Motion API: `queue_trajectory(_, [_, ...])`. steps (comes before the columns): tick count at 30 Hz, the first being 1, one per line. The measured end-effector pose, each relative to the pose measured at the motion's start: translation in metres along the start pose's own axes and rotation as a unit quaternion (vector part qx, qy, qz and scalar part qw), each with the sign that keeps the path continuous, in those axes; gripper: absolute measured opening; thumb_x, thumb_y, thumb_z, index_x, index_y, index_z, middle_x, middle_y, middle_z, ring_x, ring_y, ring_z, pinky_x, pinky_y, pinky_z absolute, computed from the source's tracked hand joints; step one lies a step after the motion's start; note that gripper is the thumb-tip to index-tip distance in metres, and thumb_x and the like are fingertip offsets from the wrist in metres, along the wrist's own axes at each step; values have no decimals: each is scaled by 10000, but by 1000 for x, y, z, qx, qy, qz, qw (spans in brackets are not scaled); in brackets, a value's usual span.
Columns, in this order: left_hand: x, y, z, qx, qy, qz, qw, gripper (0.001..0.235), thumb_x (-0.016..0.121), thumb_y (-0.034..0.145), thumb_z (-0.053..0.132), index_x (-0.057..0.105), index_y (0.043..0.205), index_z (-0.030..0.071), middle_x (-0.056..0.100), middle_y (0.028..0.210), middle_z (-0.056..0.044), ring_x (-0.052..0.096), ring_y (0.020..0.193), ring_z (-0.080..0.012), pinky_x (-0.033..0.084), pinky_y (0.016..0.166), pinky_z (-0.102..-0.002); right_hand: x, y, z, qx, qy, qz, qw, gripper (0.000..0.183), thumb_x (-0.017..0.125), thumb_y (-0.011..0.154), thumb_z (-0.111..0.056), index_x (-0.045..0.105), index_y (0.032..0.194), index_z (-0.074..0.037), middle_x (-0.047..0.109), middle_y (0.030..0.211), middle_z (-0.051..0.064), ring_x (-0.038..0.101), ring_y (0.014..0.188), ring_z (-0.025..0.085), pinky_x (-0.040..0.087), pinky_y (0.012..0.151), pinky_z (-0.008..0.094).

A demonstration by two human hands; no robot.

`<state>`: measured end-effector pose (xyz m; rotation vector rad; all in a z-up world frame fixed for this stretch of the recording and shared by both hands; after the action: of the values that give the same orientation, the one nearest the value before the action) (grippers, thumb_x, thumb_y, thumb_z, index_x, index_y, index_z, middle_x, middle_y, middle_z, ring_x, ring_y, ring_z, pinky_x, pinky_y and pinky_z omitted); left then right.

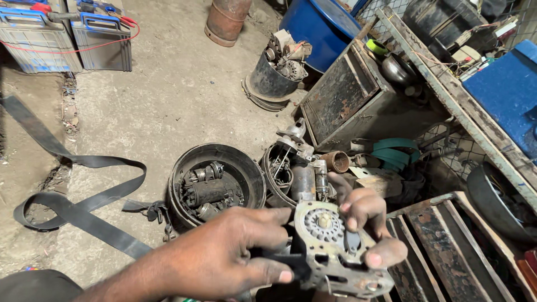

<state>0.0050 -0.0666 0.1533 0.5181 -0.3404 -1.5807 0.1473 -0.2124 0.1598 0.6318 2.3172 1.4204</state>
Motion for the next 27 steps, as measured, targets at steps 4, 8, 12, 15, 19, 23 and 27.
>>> queue_trajectory(4, [5,-3,7,2,15,-28,999,273,743,906,211,724,1079,1,630,1429,-192,640,1276,-313,488,1055,-436,-8,9,-16,11,18,-124,992,163,693,951,-463,670,1101,-404,525,1018,21,520,1029,271,320,1154,776])
queue_trajectory(8, [4,-6,19,54,8,-42,998,218,722,926,168,678,1007,-29,545,1539,-223,651,1309,-312,493,1080,-429,-27,22,-25,51,27,-301,952,195,706,956,-452,678,1146,-422,521,1113,32,488,1162,303,195,1232,781])
queue_trajectory(12, [1,-6,8,-37,-32,-38,998,222,721,901,198,693,1010,6,706,1299,-149,708,1171,-256,529,1005,-393,-29,13,-16,40,-29,-284,958,203,691,968,-458,645,1164,-433,531,1132,26,517,1164,282,300,1223,787])
queue_trajectory(15, [-3,-7,8,-28,-48,-11,998,230,730,891,170,698,1038,-4,730,1239,-146,717,1161,-237,530,999,-387,-13,14,-8,21,6,-268,963,190,660,991,-424,630,1179,-421,514,1124,39,510,1144,282,315,1207,794])
queue_trajectory(19, [0,-8,-3,-91,-60,15,994,307,754,871,162,735,1152,41,799,1102,-114,762,1058,-188,559,962,-366,3,5,-8,7,61,-90,994,177,681,983,-388,692,1160,-385,530,1062,29,530,1079,257,361,1156,732])
queue_trajectory(23, [10,-6,-11,-114,-81,6,990,277,771,867,177,769,1110,45,804,1051,-120,778,1007,-184,575,927,-358,6,-9,-24,55,41,-28,997,220,719,974,-366,712,1191,-400,538,1036,14,522,1082,254,370,1141,724])
queue_trajectory(27, [26,-7,-11,-98,-10,27,995,235,802,891,214,734,942,-5,763,1076,-150,793,1027,-195,606,881,-353,-6,-13,-33,38,49,16,998,196,738,992,-341,722,1178,-400,572,1028,8,544,1044,240,405,1079,706])
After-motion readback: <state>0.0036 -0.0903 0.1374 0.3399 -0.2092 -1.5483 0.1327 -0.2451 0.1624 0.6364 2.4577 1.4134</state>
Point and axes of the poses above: each hand's wrist, its own y-axis towards the middle knuckle, its own x-axis out of the palm, z = x × y, the point moved 7 cm from there along y, towards the middle knuckle
